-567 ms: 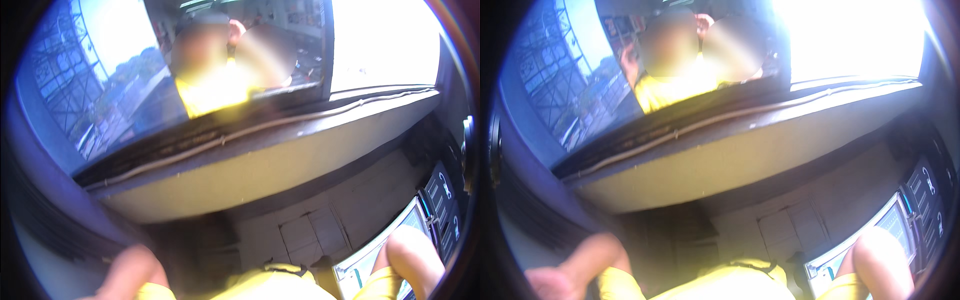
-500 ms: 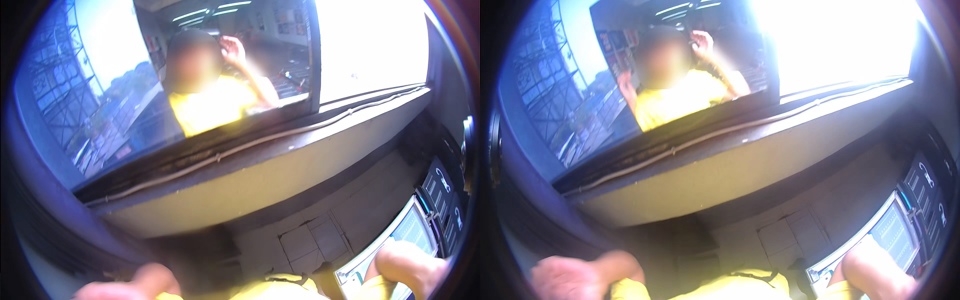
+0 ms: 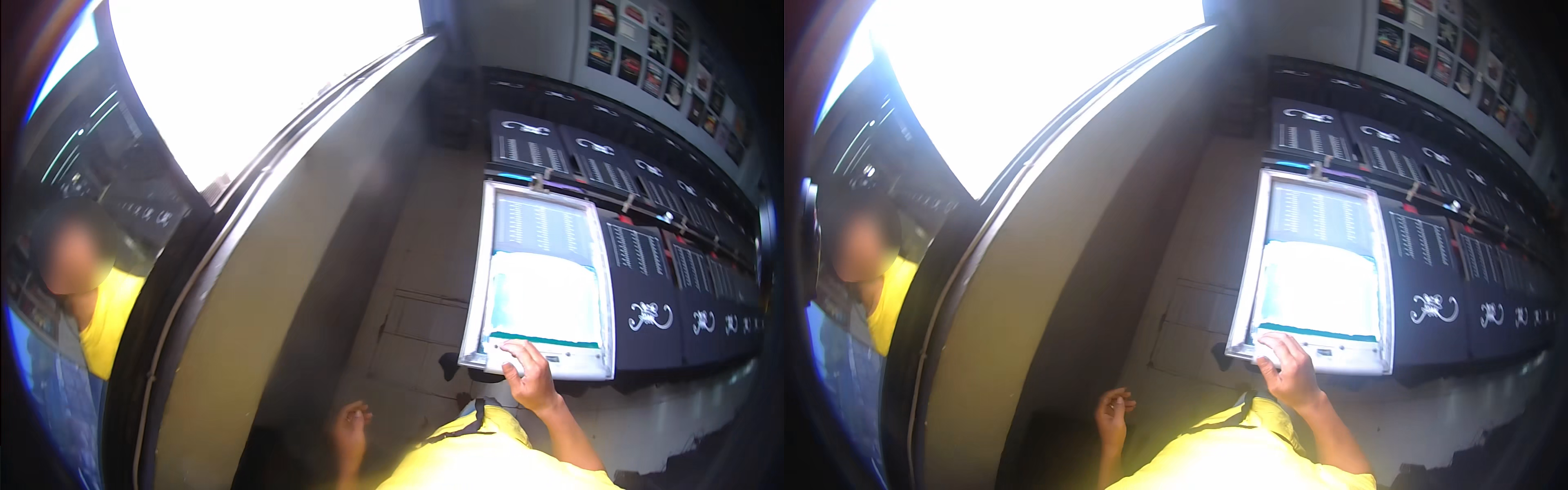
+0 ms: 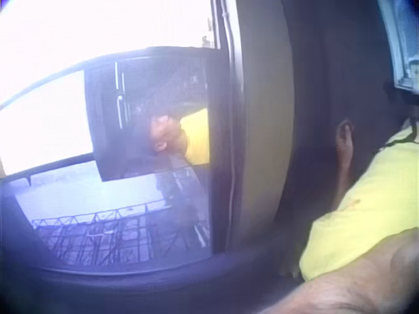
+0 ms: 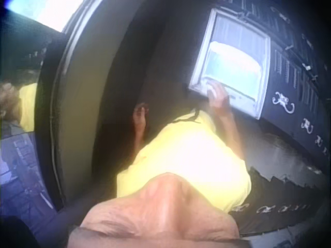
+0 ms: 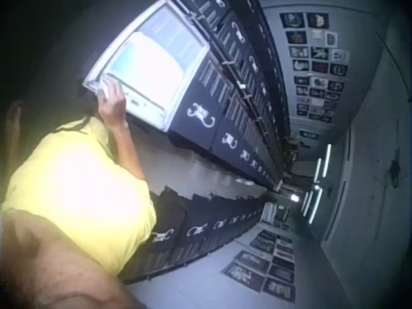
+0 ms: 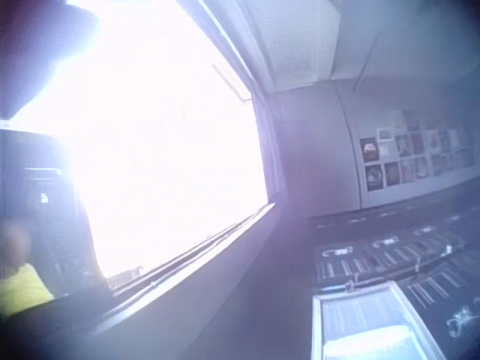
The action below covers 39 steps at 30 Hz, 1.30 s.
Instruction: The person performs screen printing by aligning a mesh frame over black t-shirts and using a squeegee to apply white ink.
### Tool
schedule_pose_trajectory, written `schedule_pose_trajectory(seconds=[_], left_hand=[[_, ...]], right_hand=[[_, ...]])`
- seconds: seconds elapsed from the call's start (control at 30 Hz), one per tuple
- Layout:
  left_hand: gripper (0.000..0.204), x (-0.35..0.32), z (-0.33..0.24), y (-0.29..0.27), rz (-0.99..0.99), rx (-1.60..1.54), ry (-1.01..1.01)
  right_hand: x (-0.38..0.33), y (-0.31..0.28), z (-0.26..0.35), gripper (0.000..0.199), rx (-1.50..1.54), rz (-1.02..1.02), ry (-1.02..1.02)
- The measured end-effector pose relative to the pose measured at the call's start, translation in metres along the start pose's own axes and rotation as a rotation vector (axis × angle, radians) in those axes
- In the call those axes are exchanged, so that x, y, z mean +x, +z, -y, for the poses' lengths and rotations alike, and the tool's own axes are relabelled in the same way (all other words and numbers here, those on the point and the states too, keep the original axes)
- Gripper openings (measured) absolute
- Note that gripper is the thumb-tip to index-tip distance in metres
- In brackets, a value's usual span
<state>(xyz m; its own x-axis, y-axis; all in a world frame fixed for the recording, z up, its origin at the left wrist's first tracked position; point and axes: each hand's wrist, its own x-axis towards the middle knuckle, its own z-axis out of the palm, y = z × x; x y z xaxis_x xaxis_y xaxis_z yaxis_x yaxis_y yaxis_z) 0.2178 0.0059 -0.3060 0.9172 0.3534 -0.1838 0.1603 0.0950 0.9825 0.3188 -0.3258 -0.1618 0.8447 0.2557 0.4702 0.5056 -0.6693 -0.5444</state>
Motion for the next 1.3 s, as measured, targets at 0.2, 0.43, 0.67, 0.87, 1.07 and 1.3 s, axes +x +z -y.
schedule_pose_trajectory(seconds=[0.2,0.43,0.67,0.87,1.07,1.3], left_hand=[[0.022,0.044,0.017,0.075,0.209,0.130,-0.024],[0.035,0.109,0.015,0.194,0.328,0.348,0.128],[0.041,0.146,0.039,0.247,0.225,0.488,0.051],[0.050,0.152,0.031,0.268,0.110,0.517,0.037],[0.048,0.161,0.030,0.271,0.072,0.454,-0.091],[0.046,0.149,0.007,0.282,0.077,0.401,0.030]], right_hand=[[-0.039,-0.076,-0.130,0.019,-0.185,-0.466,0.310],[-0.136,-0.115,-0.290,0.029,-0.459,-0.403,0.759],[-0.166,-0.089,-0.334,0.030,-0.255,-0.388,0.835],[-0.163,-0.074,-0.345,0.036,-0.186,-0.449,0.967],[-0.158,-0.069,-0.353,0.035,-0.209,-0.418,0.995],[-0.162,-0.068,-0.367,0.035,-0.222,-0.536,0.969]])
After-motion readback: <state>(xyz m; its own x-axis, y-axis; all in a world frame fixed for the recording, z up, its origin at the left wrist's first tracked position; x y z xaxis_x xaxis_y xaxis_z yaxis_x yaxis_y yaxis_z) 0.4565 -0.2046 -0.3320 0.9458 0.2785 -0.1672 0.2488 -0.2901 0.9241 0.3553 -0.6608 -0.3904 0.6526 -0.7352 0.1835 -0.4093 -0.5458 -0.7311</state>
